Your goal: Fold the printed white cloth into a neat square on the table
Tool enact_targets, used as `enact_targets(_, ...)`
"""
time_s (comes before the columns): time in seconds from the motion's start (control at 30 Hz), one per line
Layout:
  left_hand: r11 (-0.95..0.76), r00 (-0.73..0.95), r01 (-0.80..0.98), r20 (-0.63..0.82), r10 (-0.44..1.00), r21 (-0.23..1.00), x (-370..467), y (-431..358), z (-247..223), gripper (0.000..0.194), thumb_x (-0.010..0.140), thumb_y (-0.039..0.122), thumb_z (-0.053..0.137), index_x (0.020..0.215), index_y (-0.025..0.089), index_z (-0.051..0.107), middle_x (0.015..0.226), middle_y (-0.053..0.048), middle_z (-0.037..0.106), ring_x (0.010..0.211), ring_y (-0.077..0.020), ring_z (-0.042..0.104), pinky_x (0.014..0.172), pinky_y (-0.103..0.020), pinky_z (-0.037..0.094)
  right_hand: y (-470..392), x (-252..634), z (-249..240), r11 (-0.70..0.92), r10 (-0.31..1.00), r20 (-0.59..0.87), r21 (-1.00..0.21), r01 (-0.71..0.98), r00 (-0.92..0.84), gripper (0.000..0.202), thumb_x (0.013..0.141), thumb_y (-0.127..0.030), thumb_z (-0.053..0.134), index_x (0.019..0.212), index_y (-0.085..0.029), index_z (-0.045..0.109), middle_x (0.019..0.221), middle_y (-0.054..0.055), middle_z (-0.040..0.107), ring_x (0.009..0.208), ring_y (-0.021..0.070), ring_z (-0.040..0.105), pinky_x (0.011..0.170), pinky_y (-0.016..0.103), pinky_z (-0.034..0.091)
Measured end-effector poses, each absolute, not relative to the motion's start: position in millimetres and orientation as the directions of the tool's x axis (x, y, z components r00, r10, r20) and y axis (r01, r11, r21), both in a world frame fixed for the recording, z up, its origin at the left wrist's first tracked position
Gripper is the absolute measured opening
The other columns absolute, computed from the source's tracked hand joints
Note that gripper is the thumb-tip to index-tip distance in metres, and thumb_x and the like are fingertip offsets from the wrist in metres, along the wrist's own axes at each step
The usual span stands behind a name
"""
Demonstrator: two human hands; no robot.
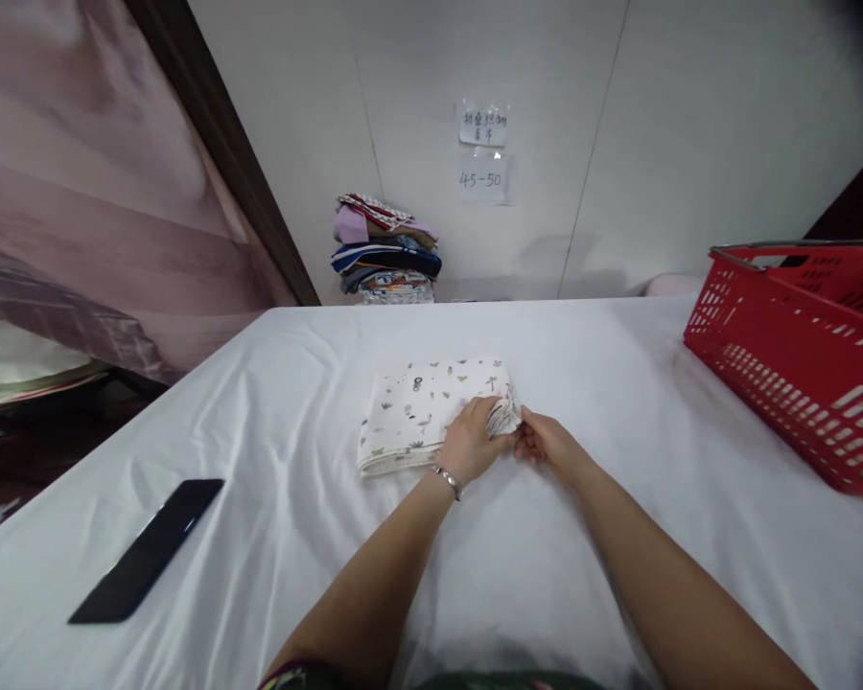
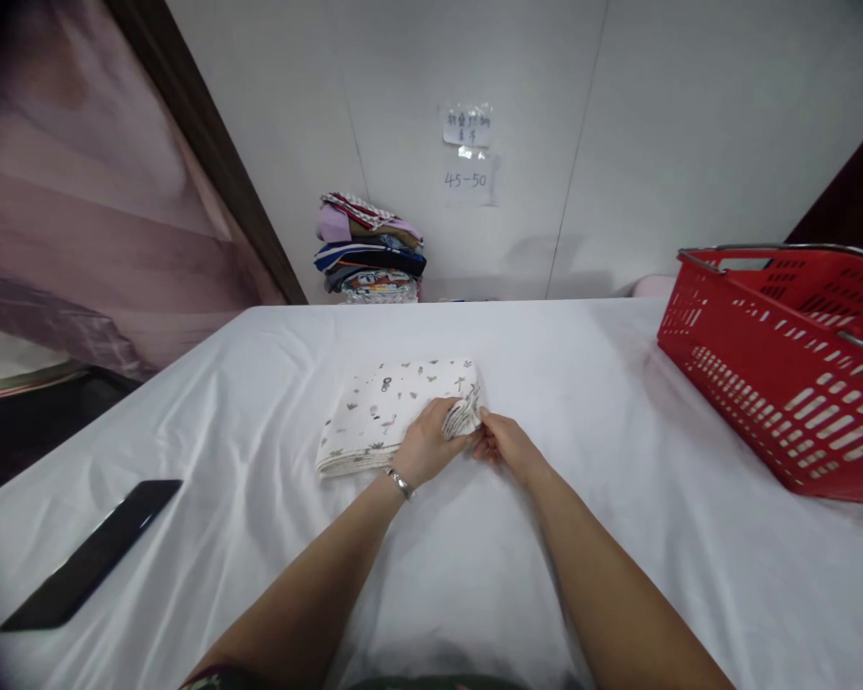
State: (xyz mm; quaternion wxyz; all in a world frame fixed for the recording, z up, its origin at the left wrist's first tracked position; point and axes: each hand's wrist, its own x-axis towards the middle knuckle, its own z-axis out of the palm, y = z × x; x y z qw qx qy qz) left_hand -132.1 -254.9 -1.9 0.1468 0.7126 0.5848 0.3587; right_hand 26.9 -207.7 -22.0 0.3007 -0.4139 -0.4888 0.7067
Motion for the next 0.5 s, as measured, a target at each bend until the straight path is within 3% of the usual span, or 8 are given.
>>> enact_targets(0.23, -0.211, -0.016, 0.724, 0.322, 0.947, 0.657, -131.1, -253.0, -7.0, 0.038, 0.079, 0.02, 0.053, 0.117, 0.022, 0.05, 0.112, -0.005, 0.059, 0.103, -0.0192, 0.055, 0.091, -0.033, 0.043, -207.9, 25.2, -27.3, -0.347, 0.844, -0.302, -0.938, -0.022, -0.443, 0.045, 0.083, -0.057, 0.047, 0.085, -0.015, 0.062, 0.079, 0.009, 0.067, 0.05, 0.0103, 0.055, 0.037, 0.02, 0.033)
enact_targets(0.5, -0.127, -0.144, 0.701, 0.313, 0.939, 0.702, -128.7, -253.0, -7.4, 0.033, 0.08, 0.024, 0.054, 0.112, 0.021, 0.054, 0.105, -0.006, 0.063, 0.096, -0.0198, 0.058, 0.087, -0.033, 0.045, -207.0, 28.1, -21.6, -0.342, 0.844, -0.349, -0.935, 0.093, -0.407, 0.027, 0.082, -0.042, 0.053, 0.073, -0.016, 0.055, 0.067, 0.005, 0.066, 0.044, 0.0085, 0.053, 0.034, 0.018, 0.028)
